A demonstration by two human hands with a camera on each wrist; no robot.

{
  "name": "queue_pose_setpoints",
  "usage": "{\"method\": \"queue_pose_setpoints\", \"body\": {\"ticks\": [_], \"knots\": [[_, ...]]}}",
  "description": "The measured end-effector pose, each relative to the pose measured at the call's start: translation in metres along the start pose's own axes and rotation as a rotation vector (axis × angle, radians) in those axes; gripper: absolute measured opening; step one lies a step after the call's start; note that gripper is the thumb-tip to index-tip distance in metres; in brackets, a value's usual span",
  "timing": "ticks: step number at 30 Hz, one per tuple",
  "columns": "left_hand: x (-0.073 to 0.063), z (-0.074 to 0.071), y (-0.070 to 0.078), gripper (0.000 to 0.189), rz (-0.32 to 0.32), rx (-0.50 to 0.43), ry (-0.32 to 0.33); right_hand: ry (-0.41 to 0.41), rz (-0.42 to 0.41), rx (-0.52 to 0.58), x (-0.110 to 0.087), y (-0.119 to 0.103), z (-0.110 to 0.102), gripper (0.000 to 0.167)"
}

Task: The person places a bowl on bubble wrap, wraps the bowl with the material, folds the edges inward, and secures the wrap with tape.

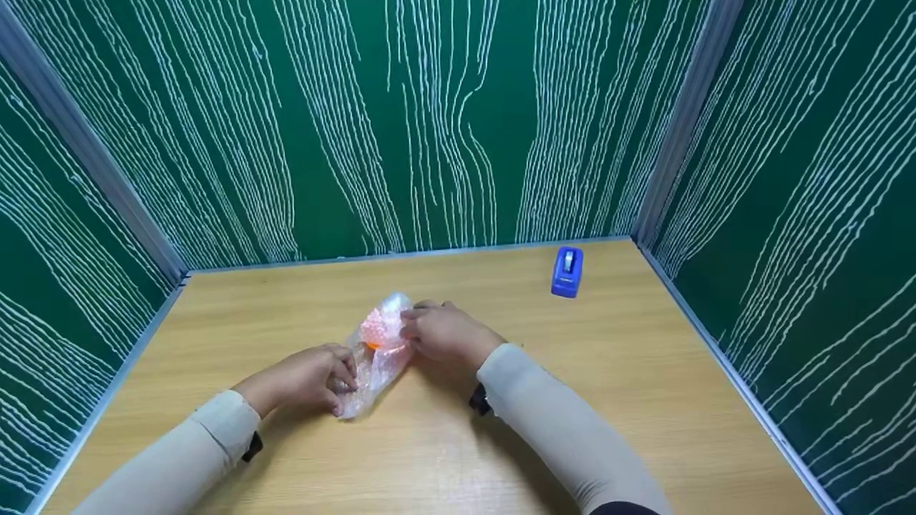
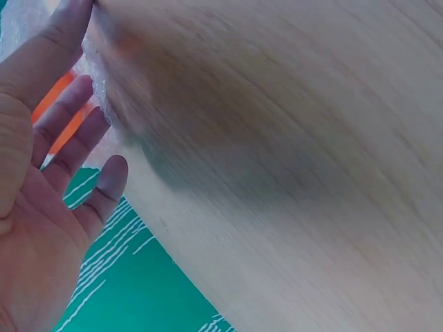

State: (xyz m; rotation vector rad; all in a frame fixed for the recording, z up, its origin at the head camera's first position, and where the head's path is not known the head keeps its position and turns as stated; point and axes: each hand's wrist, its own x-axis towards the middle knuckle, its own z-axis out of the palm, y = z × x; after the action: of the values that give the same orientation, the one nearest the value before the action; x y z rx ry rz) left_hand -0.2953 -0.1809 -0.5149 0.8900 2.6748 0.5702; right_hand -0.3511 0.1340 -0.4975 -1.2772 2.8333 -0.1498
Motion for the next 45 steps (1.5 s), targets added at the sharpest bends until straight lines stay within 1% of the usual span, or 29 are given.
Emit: {"method": "queue_pose_setpoints", "body": {"ticks": [3, 6, 10, 13, 17, 22, 26, 29, 32, 35, 40, 42, 44, 45], "knots": [[0.000, 0.000, -0.001, 0.021, 0.027, 0.018, 0.013, -0.004, 0.002, 0.001, 0.000, 0.000, 0.000, 0.035], [0.000, -0.001, -0.003, 0.017, 0.025, 0.034, 0.023, -0.006, -0.001, 0.002, 0.000, 0.000, -0.001, 0.035], [-0.002, -0.001, -0.005, 0.021, -0.011, 0.011, 0.036, 0.001, 0.000, 0.011, -0.001, -0.001, -0.002, 0.034], [-0.003, -0.002, -0.006, 0.023, -0.018, 0.014, 0.056, 0.004, 0.005, 0.020, -0.001, -0.002, -0.003, 0.034], [-0.003, -0.005, -0.005, 0.022, 0.002, 0.036, 0.115, -0.003, 0.013, 0.022, -0.002, -0.002, -0.005, 0.035], [-0.002, -0.009, 0.000, 0.021, 0.005, -0.007, 0.201, -0.006, 0.013, 0.008, -0.002, -0.002, -0.005, 0.035], [0.005, -0.009, 0.002, 0.019, 0.003, -0.049, 0.245, 0.009, -0.014, 0.009, -0.001, -0.001, -0.005, 0.033], [0.012, -0.008, 0.002, 0.019, -0.008, -0.075, 0.252, 0.019, -0.037, 0.010, -0.001, 0.000, -0.004, 0.032], [0.020, -0.008, 0.003, 0.024, -0.026, -0.103, 0.252, 0.027, -0.043, 0.002, 0.000, 0.001, -0.003, 0.031], [0.028, -0.008, 0.005, 0.025, -0.058, -0.143, 0.261, 0.033, -0.040, 0.000, 0.000, -0.001, -0.003, 0.031], [0.040, -0.009, 0.007, 0.024, -0.132, -0.198, 0.306, 0.013, -0.008, 0.021, 0.002, -0.003, -0.005, 0.032], [0.045, -0.009, 0.007, 0.026, -0.160, -0.205, 0.327, 0.004, 0.006, 0.022, 0.003, -0.003, -0.005, 0.033], [0.049, -0.010, 0.007, 0.026, -0.171, -0.200, 0.345, -0.001, 0.009, 0.013, 0.004, -0.002, -0.003, 0.032], [0.052, -0.010, 0.007, 0.024, -0.164, -0.192, 0.356, 0.000, 0.009, 0.007, 0.005, -0.002, -0.003, 0.031]]}}
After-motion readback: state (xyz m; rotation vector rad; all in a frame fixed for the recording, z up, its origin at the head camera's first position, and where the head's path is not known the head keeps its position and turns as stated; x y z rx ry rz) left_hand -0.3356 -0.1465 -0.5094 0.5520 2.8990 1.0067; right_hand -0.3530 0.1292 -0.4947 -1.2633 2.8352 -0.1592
